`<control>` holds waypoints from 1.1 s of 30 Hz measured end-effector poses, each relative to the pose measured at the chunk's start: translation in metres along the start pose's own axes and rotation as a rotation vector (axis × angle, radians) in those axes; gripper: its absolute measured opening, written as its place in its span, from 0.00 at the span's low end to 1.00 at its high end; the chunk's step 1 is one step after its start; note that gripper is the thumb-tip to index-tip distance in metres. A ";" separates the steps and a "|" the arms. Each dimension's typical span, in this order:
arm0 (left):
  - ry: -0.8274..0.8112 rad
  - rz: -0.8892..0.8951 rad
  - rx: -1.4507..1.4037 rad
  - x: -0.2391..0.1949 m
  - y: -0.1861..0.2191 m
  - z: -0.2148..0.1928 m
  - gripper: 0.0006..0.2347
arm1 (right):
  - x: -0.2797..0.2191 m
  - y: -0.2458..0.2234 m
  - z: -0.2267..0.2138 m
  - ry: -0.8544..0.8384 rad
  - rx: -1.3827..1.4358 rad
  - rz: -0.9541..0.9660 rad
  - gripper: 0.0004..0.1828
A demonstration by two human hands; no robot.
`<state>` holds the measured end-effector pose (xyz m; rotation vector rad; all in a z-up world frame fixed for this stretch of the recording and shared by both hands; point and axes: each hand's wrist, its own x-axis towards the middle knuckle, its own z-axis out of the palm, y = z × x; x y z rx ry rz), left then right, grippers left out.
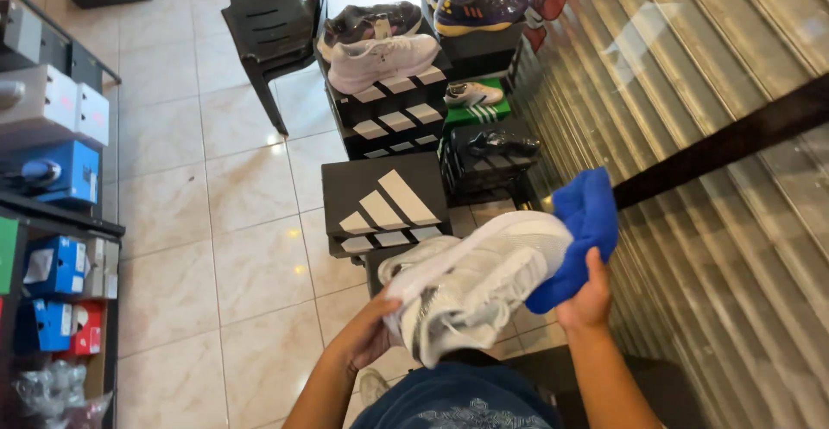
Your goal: Cleaning shoe boxes and shoes using a cloth and organizing them in a warehouse setting
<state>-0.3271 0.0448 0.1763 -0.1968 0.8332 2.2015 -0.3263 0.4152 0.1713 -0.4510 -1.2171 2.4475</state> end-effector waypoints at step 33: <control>-0.049 0.513 0.873 -0.139 0.032 0.062 0.38 | -0.135 -0.045 0.243 -0.415 -1.116 -0.780 0.27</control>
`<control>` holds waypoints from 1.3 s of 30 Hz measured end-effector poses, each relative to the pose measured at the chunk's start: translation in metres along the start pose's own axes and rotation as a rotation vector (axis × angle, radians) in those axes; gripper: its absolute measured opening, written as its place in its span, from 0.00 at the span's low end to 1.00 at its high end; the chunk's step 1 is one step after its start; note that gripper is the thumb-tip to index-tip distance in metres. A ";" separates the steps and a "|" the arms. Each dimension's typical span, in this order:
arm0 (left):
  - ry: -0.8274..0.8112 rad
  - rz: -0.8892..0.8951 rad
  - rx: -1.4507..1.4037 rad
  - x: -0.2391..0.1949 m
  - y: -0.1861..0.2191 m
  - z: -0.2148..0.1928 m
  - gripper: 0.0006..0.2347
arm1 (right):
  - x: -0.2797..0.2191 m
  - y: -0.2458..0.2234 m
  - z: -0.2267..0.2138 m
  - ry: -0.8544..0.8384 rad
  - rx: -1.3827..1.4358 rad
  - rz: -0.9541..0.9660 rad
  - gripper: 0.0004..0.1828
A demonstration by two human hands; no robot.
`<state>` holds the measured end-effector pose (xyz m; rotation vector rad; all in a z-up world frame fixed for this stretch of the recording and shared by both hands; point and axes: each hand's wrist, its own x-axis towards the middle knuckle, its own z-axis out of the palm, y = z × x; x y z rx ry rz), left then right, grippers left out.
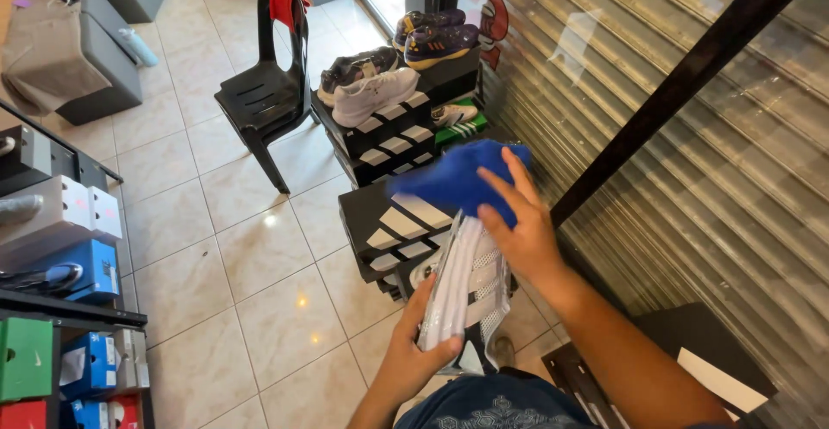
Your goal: Cleaning shoe boxes and shoes using a cloth and organizing them in a warehouse setting
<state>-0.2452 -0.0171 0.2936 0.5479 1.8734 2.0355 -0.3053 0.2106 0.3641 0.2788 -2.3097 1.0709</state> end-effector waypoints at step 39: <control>0.349 -0.127 -0.427 0.008 0.002 0.018 0.36 | -0.091 -0.080 0.027 -0.227 -0.140 -0.258 0.32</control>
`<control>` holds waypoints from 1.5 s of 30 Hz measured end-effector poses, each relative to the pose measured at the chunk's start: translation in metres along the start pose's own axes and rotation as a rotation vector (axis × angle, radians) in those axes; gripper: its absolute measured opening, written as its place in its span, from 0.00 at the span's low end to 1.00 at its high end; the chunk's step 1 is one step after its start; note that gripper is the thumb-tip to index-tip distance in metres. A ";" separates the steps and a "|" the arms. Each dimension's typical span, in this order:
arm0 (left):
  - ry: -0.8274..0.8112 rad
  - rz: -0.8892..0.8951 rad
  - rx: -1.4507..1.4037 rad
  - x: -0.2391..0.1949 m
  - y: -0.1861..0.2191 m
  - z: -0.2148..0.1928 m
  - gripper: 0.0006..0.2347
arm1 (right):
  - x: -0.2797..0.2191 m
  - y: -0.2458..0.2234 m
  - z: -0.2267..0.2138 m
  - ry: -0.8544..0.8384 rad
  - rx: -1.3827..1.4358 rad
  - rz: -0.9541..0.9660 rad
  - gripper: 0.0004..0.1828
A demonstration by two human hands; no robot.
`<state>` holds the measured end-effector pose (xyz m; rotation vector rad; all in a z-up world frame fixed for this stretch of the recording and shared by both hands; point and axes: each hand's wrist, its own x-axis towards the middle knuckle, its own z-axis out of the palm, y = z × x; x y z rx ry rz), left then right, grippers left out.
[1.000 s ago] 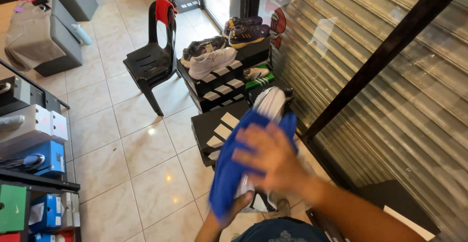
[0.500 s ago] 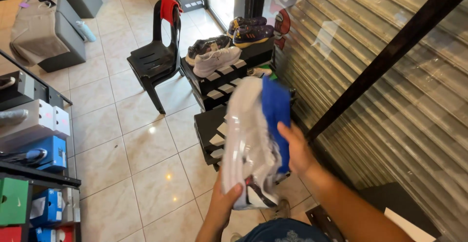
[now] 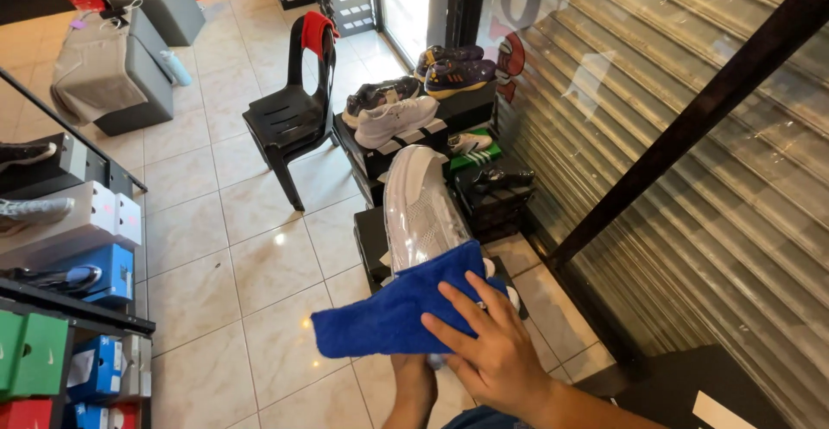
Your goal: Cleaning shoe boxes and shoes using a cloth and organizing them in a warehouse setting
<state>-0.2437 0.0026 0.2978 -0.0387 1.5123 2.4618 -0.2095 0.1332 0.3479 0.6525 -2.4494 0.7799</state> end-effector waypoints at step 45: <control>0.142 -0.153 0.327 0.003 -0.025 -0.079 0.22 | 0.050 0.008 -0.016 0.041 0.110 -0.056 0.23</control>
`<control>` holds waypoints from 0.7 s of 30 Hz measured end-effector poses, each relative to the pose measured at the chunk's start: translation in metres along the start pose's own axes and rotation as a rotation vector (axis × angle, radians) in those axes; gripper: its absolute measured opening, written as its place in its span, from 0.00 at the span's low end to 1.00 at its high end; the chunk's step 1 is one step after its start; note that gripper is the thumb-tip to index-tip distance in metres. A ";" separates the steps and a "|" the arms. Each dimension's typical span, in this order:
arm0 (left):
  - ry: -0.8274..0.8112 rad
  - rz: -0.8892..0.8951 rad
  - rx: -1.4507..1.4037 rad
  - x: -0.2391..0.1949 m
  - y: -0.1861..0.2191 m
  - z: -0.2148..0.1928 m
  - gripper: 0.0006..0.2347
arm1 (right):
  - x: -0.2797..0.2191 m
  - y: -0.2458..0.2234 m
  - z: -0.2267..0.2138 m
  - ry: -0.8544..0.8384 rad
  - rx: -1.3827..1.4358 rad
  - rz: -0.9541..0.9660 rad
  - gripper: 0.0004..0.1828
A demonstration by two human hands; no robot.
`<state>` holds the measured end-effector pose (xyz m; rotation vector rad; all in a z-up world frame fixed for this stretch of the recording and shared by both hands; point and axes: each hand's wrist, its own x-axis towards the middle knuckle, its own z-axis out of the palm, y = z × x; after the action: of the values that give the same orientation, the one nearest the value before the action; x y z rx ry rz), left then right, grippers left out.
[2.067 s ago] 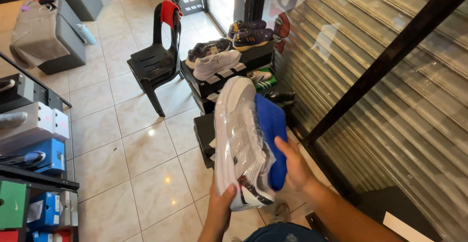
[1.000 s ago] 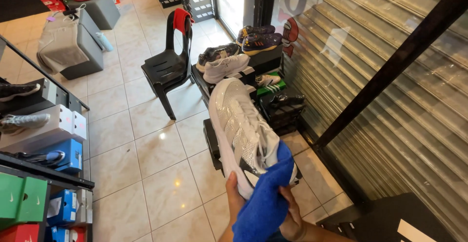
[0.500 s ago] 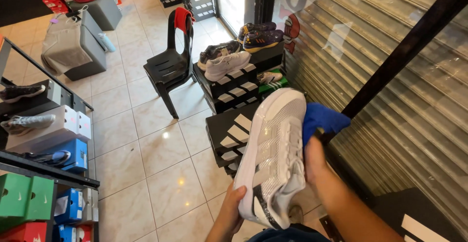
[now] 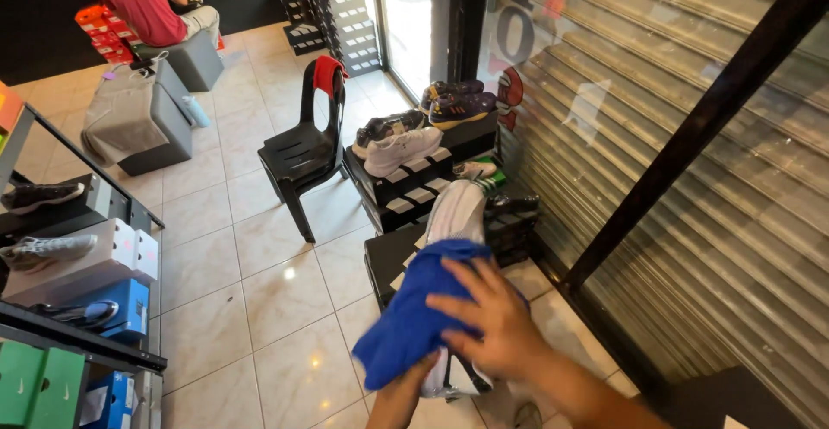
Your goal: Cleaning shoe boxes and shoes using a cloth and organizing them in a warehouse setting
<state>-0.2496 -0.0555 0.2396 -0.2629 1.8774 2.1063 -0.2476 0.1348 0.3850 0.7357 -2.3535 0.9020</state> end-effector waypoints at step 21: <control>-0.271 -0.052 -0.564 0.011 -0.003 0.018 0.25 | -0.055 0.011 0.035 0.175 0.004 0.070 0.26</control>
<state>-0.2579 -0.0363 0.2347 -0.1341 1.0924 2.4489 -0.2242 0.1330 0.3233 0.5548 -2.2348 0.9610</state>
